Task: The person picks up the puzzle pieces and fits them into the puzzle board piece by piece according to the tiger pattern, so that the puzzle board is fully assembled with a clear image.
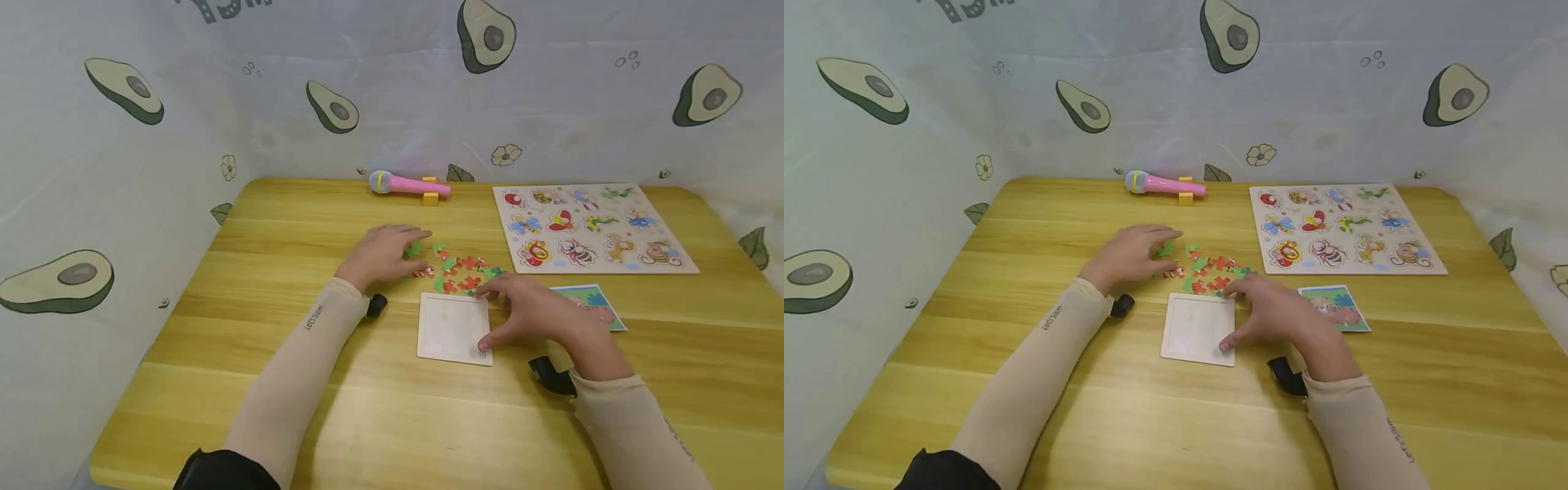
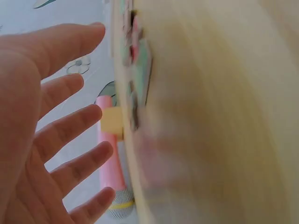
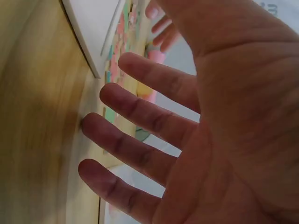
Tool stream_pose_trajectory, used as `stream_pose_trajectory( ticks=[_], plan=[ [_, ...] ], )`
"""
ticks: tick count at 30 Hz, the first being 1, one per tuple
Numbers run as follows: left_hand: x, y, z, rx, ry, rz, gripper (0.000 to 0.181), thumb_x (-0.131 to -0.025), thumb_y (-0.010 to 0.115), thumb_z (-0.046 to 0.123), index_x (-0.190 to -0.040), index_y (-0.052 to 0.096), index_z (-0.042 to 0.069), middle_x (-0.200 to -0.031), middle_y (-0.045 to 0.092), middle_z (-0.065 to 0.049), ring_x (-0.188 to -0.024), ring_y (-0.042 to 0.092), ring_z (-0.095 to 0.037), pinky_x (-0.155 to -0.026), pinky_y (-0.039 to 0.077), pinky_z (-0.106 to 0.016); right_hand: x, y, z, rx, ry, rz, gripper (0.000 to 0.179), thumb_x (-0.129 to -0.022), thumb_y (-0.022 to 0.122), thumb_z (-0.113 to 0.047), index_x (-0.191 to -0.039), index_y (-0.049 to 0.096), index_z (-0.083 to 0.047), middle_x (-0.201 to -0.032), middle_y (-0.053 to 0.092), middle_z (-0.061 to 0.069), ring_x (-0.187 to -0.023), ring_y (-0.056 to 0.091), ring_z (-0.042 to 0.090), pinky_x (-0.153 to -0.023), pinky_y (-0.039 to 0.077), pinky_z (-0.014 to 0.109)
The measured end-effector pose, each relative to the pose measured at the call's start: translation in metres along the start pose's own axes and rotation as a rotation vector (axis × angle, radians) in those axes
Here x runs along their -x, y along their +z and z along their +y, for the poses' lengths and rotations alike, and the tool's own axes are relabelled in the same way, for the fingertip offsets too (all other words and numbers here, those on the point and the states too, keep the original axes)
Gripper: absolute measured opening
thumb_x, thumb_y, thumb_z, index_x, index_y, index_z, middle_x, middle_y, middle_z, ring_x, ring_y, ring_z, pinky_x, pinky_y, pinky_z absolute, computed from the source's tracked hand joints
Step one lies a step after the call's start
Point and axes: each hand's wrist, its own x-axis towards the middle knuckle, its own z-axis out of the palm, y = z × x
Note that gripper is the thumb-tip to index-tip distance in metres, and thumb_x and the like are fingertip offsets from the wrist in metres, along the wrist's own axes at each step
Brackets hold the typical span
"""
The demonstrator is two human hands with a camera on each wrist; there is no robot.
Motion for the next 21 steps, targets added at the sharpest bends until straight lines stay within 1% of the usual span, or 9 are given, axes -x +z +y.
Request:
stream_pose_trajectory(
  ticks=[4,7,10,16,21],
  plan=[
    [-0.015,0.004,0.004,-0.020,-0.011,-0.027,0.060,-0.097,0.060,0.054,-0.150,0.049,0.029,-0.152,0.047,0.002,-0.141,0.038,-0.021,-0.115,0.027,-0.047,-0.002,0.004,-0.001,0.022,-0.003,-0.018,0.090,-0.058,0.089,-0.065,-0.127,0.065,-0.011,-0.112,0.057,0.010,-0.097,0.054,0.028,-0.084,0.048,0.048],
    [-0.024,0.007,0.008,-0.037,-0.035,-0.053,0.057,-0.097,0.059,0.055,-0.148,0.053,0.029,-0.150,0.048,0.003,-0.140,0.039,-0.021,-0.114,0.028,-0.047,-0.003,0.006,0.000,0.024,-0.009,-0.021,0.092,-0.057,0.089,-0.066,-0.127,0.064,-0.011,-0.115,0.056,0.012,-0.101,0.054,0.030,-0.089,0.048,0.052],
    [-0.030,0.009,0.011,-0.048,-0.049,-0.065,0.054,-0.097,0.059,0.055,-0.144,0.057,0.028,-0.147,0.051,0.003,-0.138,0.042,-0.020,-0.113,0.029,-0.046,-0.002,0.008,0.001,0.023,-0.024,-0.025,0.098,-0.054,0.090,-0.066,-0.128,0.060,-0.010,-0.118,0.054,0.013,-0.107,0.052,0.033,-0.094,0.046,0.057],
    [-0.036,0.010,0.017,-0.058,-0.063,-0.080,0.053,-0.098,0.059,0.055,-0.141,0.061,0.025,-0.142,0.055,0.004,-0.132,0.047,-0.020,-0.110,0.032,-0.046,0.000,0.012,0.000,0.035,-0.059,-0.040,0.109,-0.051,0.091,-0.068,-0.132,0.052,-0.007,-0.124,0.049,0.016,-0.116,0.047,0.039,-0.099,0.041,0.061],
    [-0.039,0.009,0.020,-0.054,-0.083,-0.084,0.050,-0.098,0.061,0.052,-0.139,0.064,0.024,-0.137,0.056,0.003,-0.127,0.049,-0.021,-0.109,0.034,-0.044,0.000,0.016,-0.004,0.057,-0.053,-0.062,0.121,-0.048,0.090,-0.071,-0.137,0.043,-0.004,-0.129,0.043,0.019,-0.121,0.042,0.042,-0.101,0.039,0.063]
  ],
)
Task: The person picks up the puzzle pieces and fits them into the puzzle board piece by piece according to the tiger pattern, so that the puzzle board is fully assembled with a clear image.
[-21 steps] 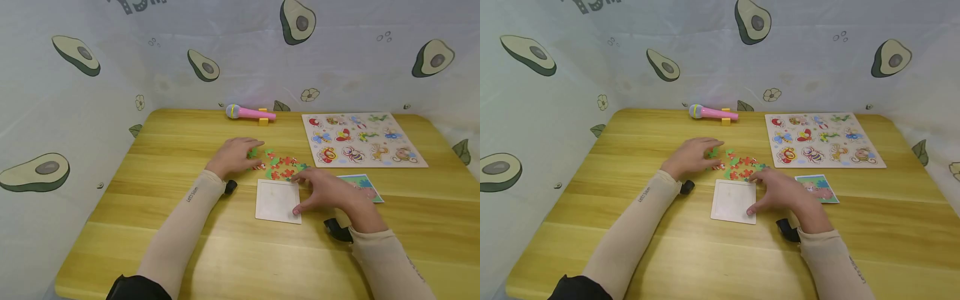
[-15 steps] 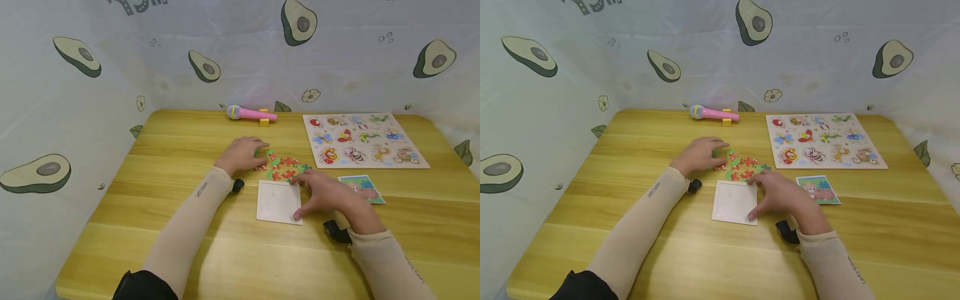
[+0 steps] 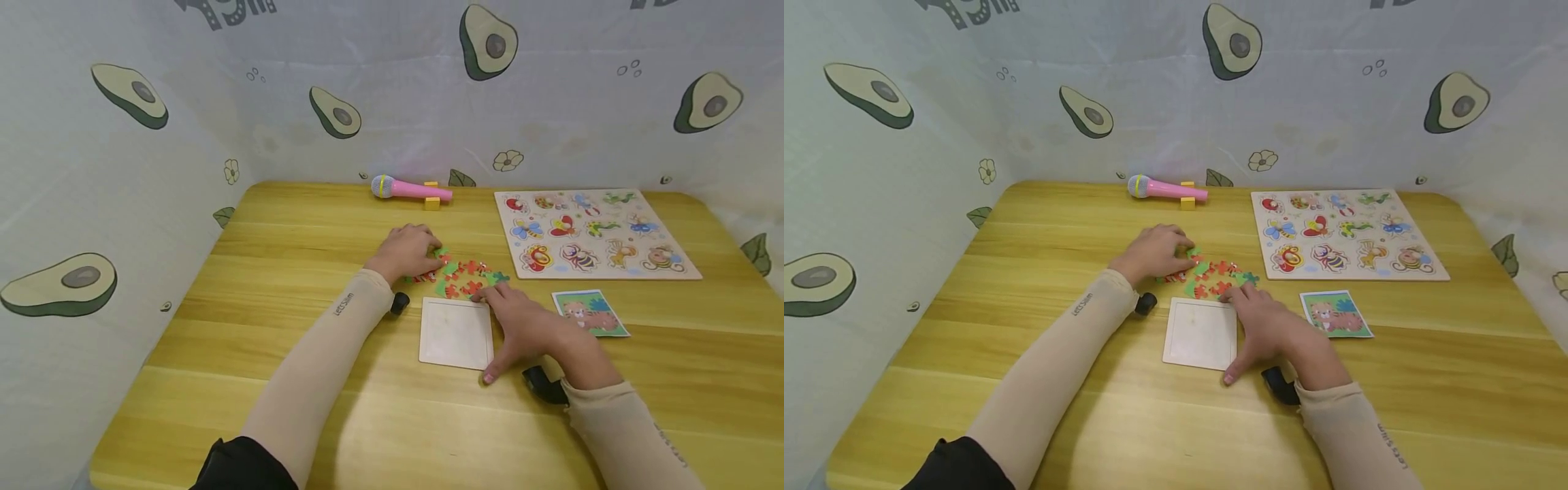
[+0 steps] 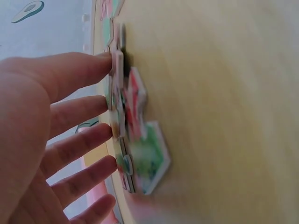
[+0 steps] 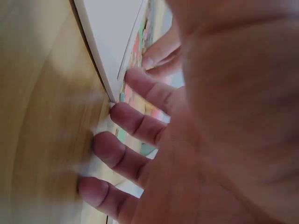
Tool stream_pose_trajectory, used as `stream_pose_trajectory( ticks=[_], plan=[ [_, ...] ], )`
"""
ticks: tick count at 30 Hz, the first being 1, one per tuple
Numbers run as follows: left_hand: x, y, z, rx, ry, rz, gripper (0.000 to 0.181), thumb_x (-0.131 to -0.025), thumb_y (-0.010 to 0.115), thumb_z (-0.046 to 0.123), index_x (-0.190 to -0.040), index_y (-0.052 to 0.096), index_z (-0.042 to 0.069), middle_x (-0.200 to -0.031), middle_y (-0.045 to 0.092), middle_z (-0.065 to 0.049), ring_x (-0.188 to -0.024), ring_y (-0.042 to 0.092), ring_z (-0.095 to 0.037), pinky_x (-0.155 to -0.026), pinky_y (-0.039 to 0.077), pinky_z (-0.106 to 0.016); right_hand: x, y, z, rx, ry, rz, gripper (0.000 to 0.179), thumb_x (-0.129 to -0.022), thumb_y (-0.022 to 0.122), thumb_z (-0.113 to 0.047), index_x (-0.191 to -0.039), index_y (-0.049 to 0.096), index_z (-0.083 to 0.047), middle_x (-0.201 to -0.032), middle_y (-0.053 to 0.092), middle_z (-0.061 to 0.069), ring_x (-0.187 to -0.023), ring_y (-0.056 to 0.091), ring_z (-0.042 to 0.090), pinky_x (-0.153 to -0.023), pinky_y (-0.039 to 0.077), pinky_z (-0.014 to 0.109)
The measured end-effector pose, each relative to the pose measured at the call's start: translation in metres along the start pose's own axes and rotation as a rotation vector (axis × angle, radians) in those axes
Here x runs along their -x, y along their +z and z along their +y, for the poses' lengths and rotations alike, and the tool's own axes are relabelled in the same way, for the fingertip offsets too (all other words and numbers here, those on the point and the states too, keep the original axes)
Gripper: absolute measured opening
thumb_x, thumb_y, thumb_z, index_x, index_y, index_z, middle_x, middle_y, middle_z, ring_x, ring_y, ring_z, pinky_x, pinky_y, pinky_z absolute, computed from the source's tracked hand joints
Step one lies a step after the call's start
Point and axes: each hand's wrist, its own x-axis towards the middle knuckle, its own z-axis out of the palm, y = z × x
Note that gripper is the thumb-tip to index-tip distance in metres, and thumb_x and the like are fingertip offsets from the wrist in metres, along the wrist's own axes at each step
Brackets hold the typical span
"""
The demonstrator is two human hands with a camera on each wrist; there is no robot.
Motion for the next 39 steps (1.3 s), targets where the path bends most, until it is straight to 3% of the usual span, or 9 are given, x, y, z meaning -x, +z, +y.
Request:
stream_pose_trajectory(
  ticks=[10,16,21,28,33,39],
  plan=[
    [-0.001,-0.001,0.002,0.023,-0.029,0.009,0.044,-0.097,0.064,0.048,-0.132,0.069,0.022,-0.131,0.060,0.005,-0.124,0.052,-0.019,-0.106,0.036,-0.044,0.001,0.004,-0.002,0.025,-0.016,0.003,0.123,-0.048,0.090,-0.071,-0.136,0.040,-0.002,-0.130,0.041,0.020,-0.122,0.042,0.043,-0.102,0.037,0.063],
    [0.004,-0.002,0.001,0.040,-0.029,0.046,0.036,-0.097,0.066,0.046,-0.120,0.075,0.020,-0.120,0.067,0.006,-0.114,0.058,-0.014,-0.104,0.037,-0.044,0.000,0.006,0.000,0.018,-0.031,0.013,0.122,-0.048,0.091,-0.070,-0.136,0.040,-0.002,-0.129,0.042,0.020,-0.123,0.041,0.044,-0.102,0.036,0.063],
    [0.021,-0.011,-0.002,0.087,-0.004,0.103,0.039,-0.096,0.068,0.044,-0.123,0.074,0.017,-0.123,0.068,0.005,-0.118,0.058,-0.015,-0.104,0.040,-0.040,0.000,0.006,0.001,0.009,-0.027,0.013,0.122,-0.051,0.091,-0.069,-0.137,0.039,-0.001,-0.132,0.041,0.022,-0.126,0.040,0.046,-0.102,0.035,0.065],
    [0.052,-0.017,-0.007,0.158,0.024,0.092,0.036,-0.096,0.069,0.039,-0.125,0.073,0.017,-0.125,0.067,0.004,-0.122,0.057,-0.015,-0.103,0.043,-0.033,0.001,0.005,0.002,0.007,-0.042,0.020,0.121,-0.053,0.091,-0.068,-0.138,0.039,0.000,-0.131,0.041,0.023,-0.125,0.041,0.045,-0.102,0.035,0.065],
    [0.066,-0.015,-0.006,0.167,0.089,0.057,0.036,-0.094,0.071,0.042,-0.121,0.075,0.018,-0.122,0.067,0.004,-0.118,0.058,-0.016,-0.096,0.046,-0.033,0.000,0.005,0.002,0.009,-0.031,0.014,0.120,-0.053,0.090,-0.068,-0.138,0.039,-0.001,-0.131,0.040,0.022,-0.124,0.041,0.045,-0.102,0.035,0.066],
    [0.070,-0.012,-0.008,0.202,0.208,-0.002,0.035,-0.088,0.078,0.044,-0.111,0.079,0.017,-0.105,0.071,0.008,-0.089,0.062,-0.007,-0.080,0.049,-0.024,-0.001,0.005,0.003,0.014,-0.012,-0.002,0.121,-0.053,0.089,-0.070,-0.139,0.039,-0.002,-0.132,0.039,0.023,-0.124,0.040,0.046,-0.101,0.035,0.067]
  ],
)
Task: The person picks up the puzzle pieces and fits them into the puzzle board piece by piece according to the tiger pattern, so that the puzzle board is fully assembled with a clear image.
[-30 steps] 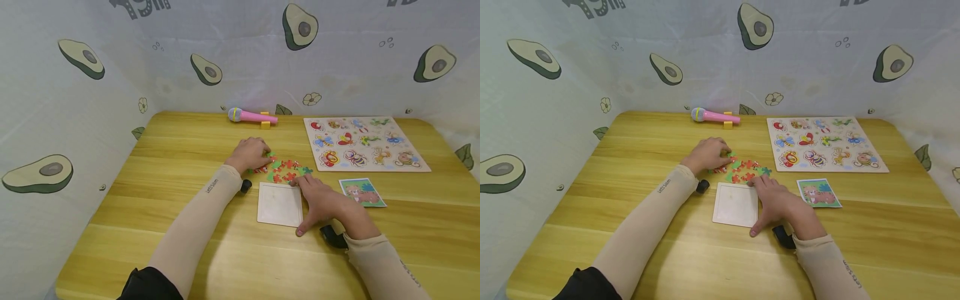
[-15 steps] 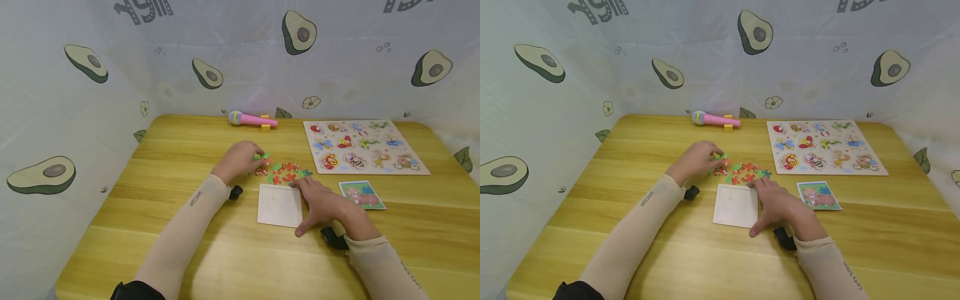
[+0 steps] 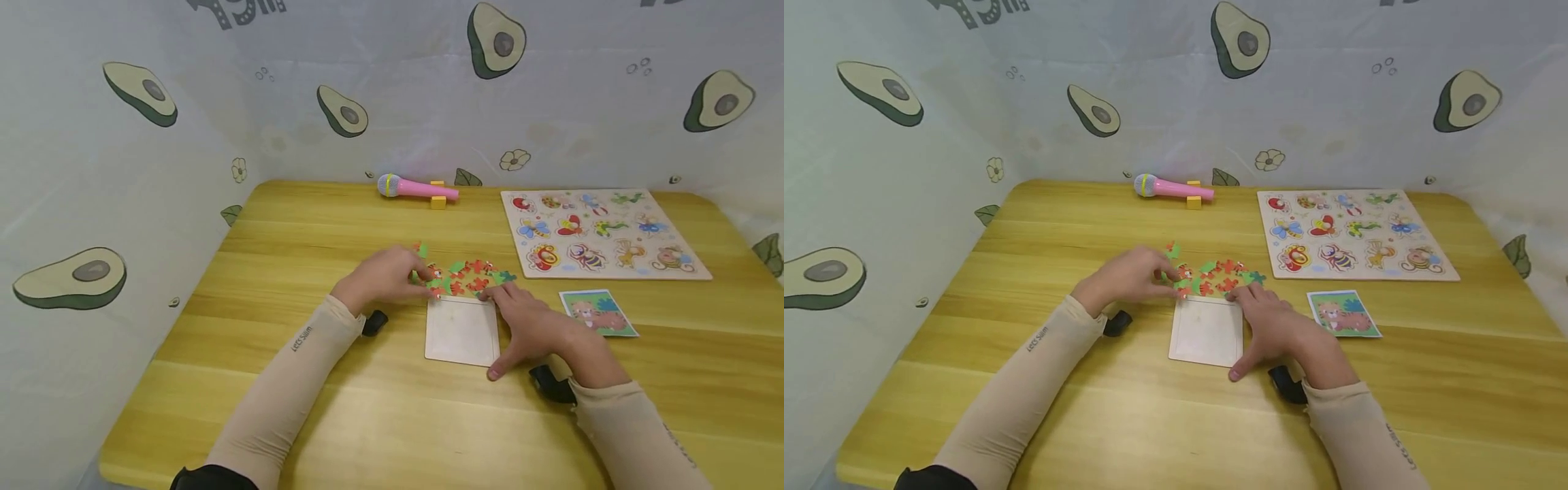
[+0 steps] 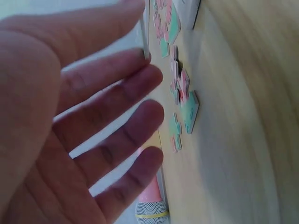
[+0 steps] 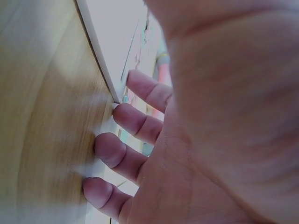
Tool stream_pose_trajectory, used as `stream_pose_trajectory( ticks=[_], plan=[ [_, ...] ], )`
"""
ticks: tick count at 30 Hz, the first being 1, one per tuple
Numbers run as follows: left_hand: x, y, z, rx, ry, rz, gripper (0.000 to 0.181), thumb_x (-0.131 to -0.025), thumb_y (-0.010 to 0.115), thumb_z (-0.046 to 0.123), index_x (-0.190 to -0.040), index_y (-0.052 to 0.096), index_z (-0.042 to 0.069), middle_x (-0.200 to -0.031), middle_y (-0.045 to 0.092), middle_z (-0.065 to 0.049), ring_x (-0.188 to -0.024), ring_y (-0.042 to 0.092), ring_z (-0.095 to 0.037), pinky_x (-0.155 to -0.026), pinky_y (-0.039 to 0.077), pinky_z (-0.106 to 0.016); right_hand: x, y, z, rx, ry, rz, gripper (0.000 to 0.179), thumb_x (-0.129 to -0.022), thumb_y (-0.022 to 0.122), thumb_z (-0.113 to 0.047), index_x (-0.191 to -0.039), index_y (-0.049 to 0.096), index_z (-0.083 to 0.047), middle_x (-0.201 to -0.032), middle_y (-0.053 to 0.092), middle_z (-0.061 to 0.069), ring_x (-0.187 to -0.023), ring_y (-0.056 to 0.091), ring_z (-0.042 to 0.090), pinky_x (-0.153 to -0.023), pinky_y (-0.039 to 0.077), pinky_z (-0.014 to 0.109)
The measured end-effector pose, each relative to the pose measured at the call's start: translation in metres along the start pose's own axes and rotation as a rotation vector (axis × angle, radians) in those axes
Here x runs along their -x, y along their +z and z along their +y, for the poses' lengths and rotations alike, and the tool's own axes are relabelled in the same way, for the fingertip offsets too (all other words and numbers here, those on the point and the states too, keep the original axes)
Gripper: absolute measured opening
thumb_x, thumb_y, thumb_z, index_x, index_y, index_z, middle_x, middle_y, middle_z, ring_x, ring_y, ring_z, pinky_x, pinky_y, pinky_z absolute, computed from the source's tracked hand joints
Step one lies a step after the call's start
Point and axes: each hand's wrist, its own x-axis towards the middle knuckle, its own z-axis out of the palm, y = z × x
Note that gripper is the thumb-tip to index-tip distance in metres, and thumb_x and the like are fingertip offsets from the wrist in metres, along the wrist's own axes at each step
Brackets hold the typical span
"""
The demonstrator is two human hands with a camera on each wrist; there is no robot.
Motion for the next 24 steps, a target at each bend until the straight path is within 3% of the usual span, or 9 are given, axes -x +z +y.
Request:
stream_pose_trajectory(
  ticks=[5,10,24],
  plan=[
    [0.000,0.004,0.000,0.102,0.071,-0.060,0.032,-0.083,0.084,0.040,-0.105,0.080,0.017,-0.101,0.070,0.010,-0.087,0.062,-0.001,-0.080,0.049,-0.021,0.000,-0.001,-0.001,0.001,0.003,-0.010,0.119,-0.053,0.089,-0.070,-0.137,0.040,-0.002,-0.130,0.039,0.021,-0.122,0.040,0.044,-0.102,0.035,0.065],
    [-0.002,0.012,0.003,0.083,0.130,-0.109,0.032,-0.083,0.084,0.041,-0.105,0.081,0.018,-0.099,0.070,0.012,-0.085,0.060,0.000,-0.077,0.048,-0.019,0.000,-0.001,-0.003,-0.005,0.020,-0.028,0.119,-0.054,0.089,-0.070,-0.138,0.040,-0.002,-0.131,0.040,0.022,-0.123,0.039,0.044,-0.102,0.034,0.066],
    [-0.001,0.012,0.010,-0.013,0.098,-0.117,0.037,-0.084,0.082,0.045,-0.111,0.080,0.019,-0.099,0.064,0.011,-0.083,0.057,-0.001,-0.073,0.047,-0.019,-0.001,-0.001,-0.002,-0.003,0.021,-0.019,0.120,-0.055,0.088,-0.070,-0.139,0.040,-0.001,-0.134,0.039,0.024,-0.126,0.038,0.047,-0.102,0.034,0.067]
  ],
)
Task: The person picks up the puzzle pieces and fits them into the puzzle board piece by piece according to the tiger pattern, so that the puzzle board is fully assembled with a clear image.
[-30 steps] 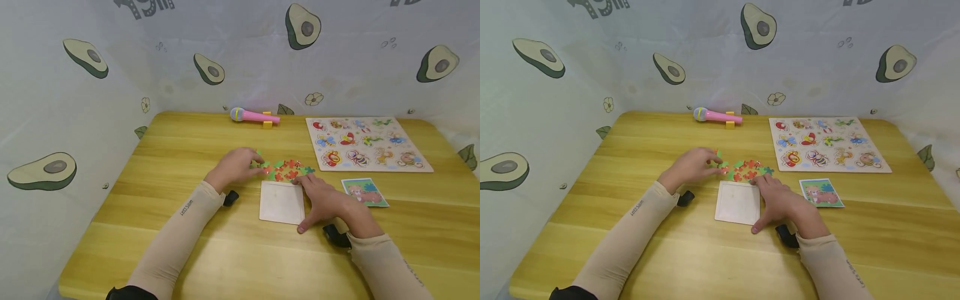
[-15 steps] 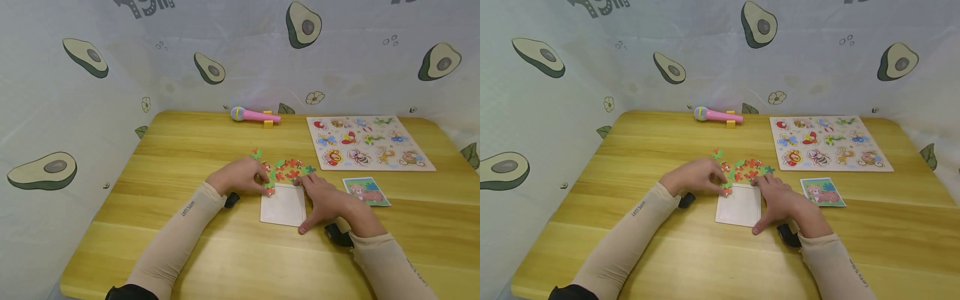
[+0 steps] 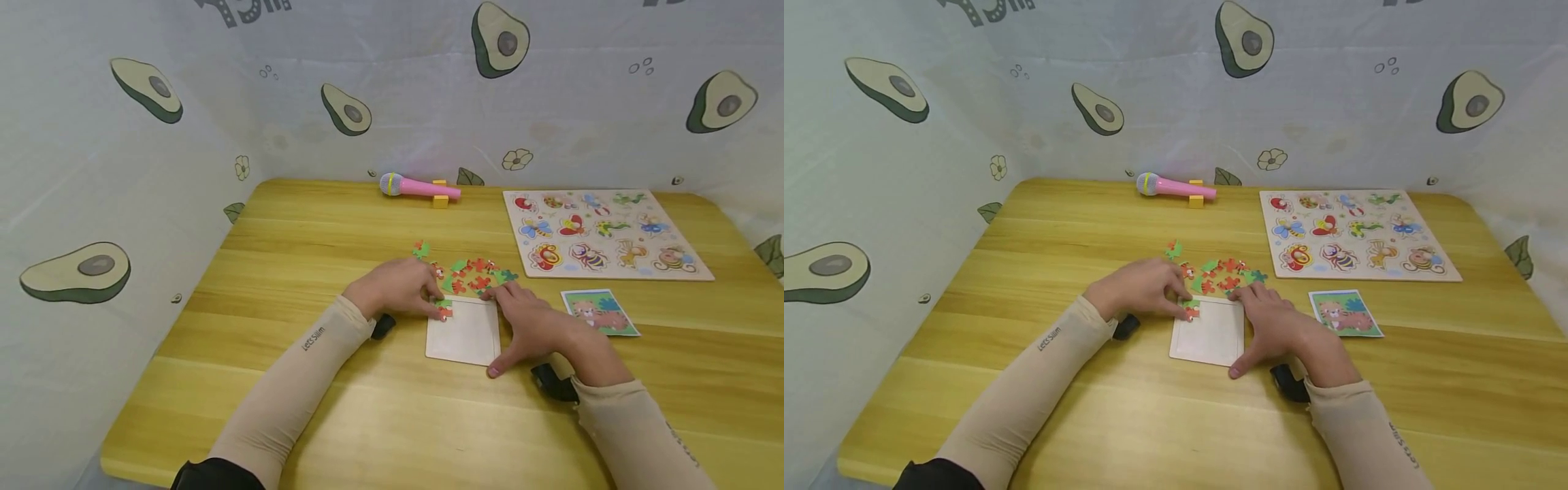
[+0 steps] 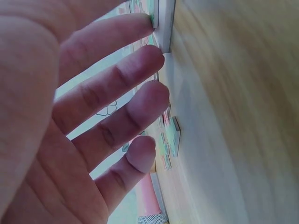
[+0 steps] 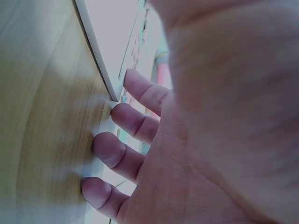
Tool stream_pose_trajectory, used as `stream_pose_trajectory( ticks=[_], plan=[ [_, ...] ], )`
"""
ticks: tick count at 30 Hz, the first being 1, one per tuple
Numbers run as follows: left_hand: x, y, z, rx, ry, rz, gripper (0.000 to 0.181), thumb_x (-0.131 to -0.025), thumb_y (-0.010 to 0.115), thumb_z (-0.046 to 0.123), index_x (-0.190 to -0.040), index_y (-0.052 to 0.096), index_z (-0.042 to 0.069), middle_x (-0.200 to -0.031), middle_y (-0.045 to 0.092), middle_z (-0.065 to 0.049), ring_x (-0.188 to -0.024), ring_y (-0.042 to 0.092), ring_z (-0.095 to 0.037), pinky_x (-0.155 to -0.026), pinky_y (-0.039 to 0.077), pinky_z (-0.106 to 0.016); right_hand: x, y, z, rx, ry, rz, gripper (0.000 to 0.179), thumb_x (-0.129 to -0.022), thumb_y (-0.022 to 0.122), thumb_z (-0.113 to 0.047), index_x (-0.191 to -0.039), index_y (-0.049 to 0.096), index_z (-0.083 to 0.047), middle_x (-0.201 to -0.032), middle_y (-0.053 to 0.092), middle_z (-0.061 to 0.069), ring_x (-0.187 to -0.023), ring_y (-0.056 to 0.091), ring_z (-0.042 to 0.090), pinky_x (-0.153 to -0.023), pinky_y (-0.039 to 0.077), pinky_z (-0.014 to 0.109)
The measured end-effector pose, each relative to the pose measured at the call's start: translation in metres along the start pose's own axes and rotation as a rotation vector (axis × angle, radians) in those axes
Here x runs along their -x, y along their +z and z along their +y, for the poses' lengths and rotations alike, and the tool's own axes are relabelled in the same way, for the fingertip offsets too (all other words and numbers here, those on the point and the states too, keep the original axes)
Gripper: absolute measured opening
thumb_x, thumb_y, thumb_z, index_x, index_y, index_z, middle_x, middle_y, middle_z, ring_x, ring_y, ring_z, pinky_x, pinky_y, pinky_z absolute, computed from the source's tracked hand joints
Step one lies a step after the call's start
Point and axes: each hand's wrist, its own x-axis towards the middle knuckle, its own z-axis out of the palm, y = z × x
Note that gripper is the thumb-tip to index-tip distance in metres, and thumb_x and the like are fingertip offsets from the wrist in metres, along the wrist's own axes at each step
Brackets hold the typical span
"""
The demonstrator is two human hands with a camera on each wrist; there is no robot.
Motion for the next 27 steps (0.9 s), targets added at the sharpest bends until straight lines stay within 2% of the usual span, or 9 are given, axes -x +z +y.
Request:
stream_pose_trajectory(
  ticks=[10,18,27],
  plan=[
    [-0.0020,0.0018,0.0030,-0.033,-0.010,-0.002,0.033,-0.087,0.080,0.042,-0.112,0.080,0.021,-0.101,0.065,0.011,-0.083,0.057,-0.001,-0.072,0.047,-0.019,-0.0011,0.0007,0.0007,0.000,0.016,-0.009,0.120,-0.055,0.088,-0.071,-0.140,0.040,-0.002,-0.135,0.039,0.024,-0.126,0.038,0.047,-0.103,0.033,0.067],
    [-0.0014,0.0019,0.0038,-0.041,-0.023,-0.004,0.031,-0.087,0.079,0.042,-0.110,0.080,0.022,-0.103,0.065,0.010,-0.089,0.057,-0.001,-0.076,0.048,-0.020,-0.0011,0.0016,0.0003,-0.004,0.023,-0.011,0.121,-0.056,0.087,-0.071,-0.142,0.038,-0.002,-0.137,0.037,0.025,-0.127,0.037,0.048,-0.103,0.032,0.068],
    [-0.0004,0.0019,0.0055,0.006,-0.070,0.006,0.026,-0.087,0.081,0.038,-0.107,0.081,0.022,-0.101,0.065,0.013,-0.083,0.057,-0.001,-0.072,0.048,-0.020,0.0015,0.0014,-0.0012,-0.004,0.005,0.011,0.119,-0.056,0.088,-0.069,-0.141,0.039,-0.002,-0.134,0.038,0.025,-0.125,0.038,0.049,-0.101,0.034,0.068]
  ],
)
